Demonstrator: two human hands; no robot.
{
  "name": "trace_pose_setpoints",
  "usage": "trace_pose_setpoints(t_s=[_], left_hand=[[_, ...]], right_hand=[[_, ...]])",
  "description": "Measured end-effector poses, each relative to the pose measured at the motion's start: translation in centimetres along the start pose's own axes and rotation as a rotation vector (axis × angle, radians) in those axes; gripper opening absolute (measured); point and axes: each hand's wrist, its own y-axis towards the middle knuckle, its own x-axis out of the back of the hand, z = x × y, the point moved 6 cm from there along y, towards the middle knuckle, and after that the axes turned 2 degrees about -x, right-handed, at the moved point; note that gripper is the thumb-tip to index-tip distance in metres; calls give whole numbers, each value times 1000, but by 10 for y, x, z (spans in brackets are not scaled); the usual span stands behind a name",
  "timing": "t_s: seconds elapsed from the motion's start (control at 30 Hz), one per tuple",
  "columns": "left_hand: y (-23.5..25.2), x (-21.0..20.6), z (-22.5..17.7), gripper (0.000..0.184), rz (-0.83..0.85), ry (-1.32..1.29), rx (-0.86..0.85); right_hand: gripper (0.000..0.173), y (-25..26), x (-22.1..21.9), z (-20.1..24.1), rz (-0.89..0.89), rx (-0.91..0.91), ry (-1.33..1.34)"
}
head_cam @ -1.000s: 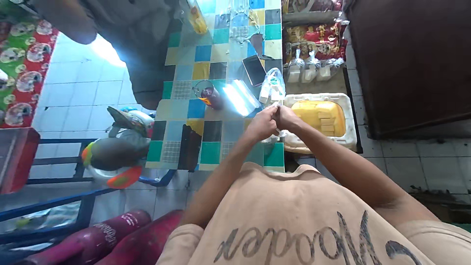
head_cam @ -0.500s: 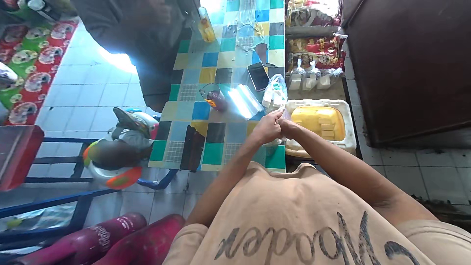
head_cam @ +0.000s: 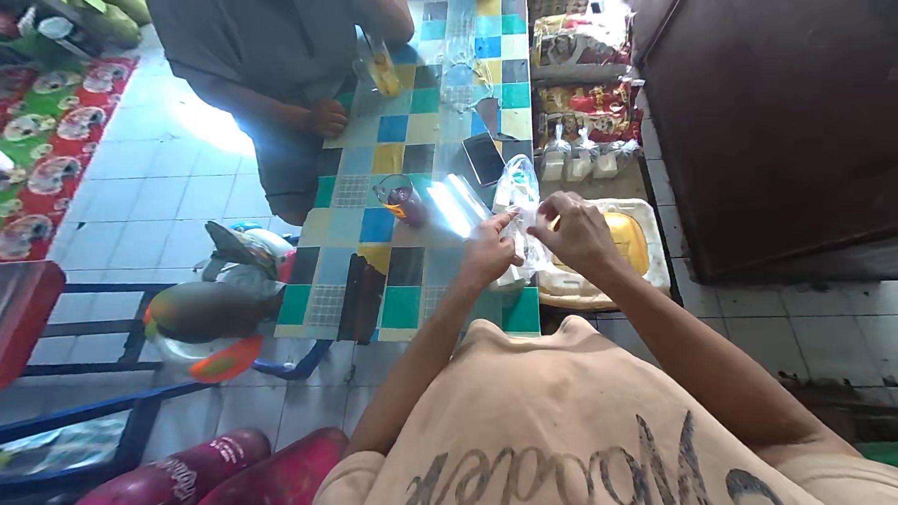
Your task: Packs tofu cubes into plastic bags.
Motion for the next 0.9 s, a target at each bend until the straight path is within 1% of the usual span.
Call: trace_pose_setpoints(t_s=[0.03, 0.07, 0.1, 0.17, 0.2, 0.3, 0.37, 0.4, 0.47, 0.53, 0.6, 0.7, 0.73, 0.77, 0.8, 0.87, 0.9], left_hand=[[-2, 2, -5, 49, -8, 15, -12], [-5, 3, -9, 45, -8, 43, -19], [-8, 5, -14, 41, 1, 84, -18], [-14, 13, -23, 36, -13, 178, -19], [-18, 20, -29, 35, -30, 222, -18], [-30, 36, -47, 35, -80, 310, -9], [-34, 40, -55, 32, -82, 347, -25], [-35, 42, -58, 30, -83, 374, -45], [-38, 44, -61, 27, -77, 433, -93], [-41, 44, -62, 26, -28, 510, -154], [-44, 47, -64, 24, 53, 585, -256], [-46, 57, -67, 23, 98, 652, -407], [-45, 59, -68, 25, 116, 664, -453], [-44, 60, -67, 25, 113, 670, -518], [-42, 60, -66, 21, 93, 676, -580], [-41, 62, -66, 11, 21, 688, -657], [-40, 63, -66, 10, -16, 688, -684]], right_hand=[[57, 0, -2, -8, 24, -71, 14], [71, 2, -11, -18, 110, -153, 40], [69, 4, -21, -28, 204, -212, 76], [37, 5, -28, -38, 294, -243, 193], [30, 4, -19, -36, 292, -256, 260], [21, -5, 24, -25, 195, -254, 378], [14, -9, 46, -20, 165, -229, 388], [14, -10, 52, -18, 179, -219, 354], [20, -16, 59, -15, 227, -194, 263], [25, -21, 60, -11, 265, -161, 239], [33, -24, 60, -10, 262, -124, 282], [35, -22, 66, -16, 165, -6, 288], [32, -23, 67, -16, 139, 50, 256], [27, -24, 66, -14, 100, 116, 211], [23, -25, 65, -12, 47, 181, 150], [27, -28, 59, -6, -80, 303, 46], [26, -27, 57, -3, -125, 348, 9]])
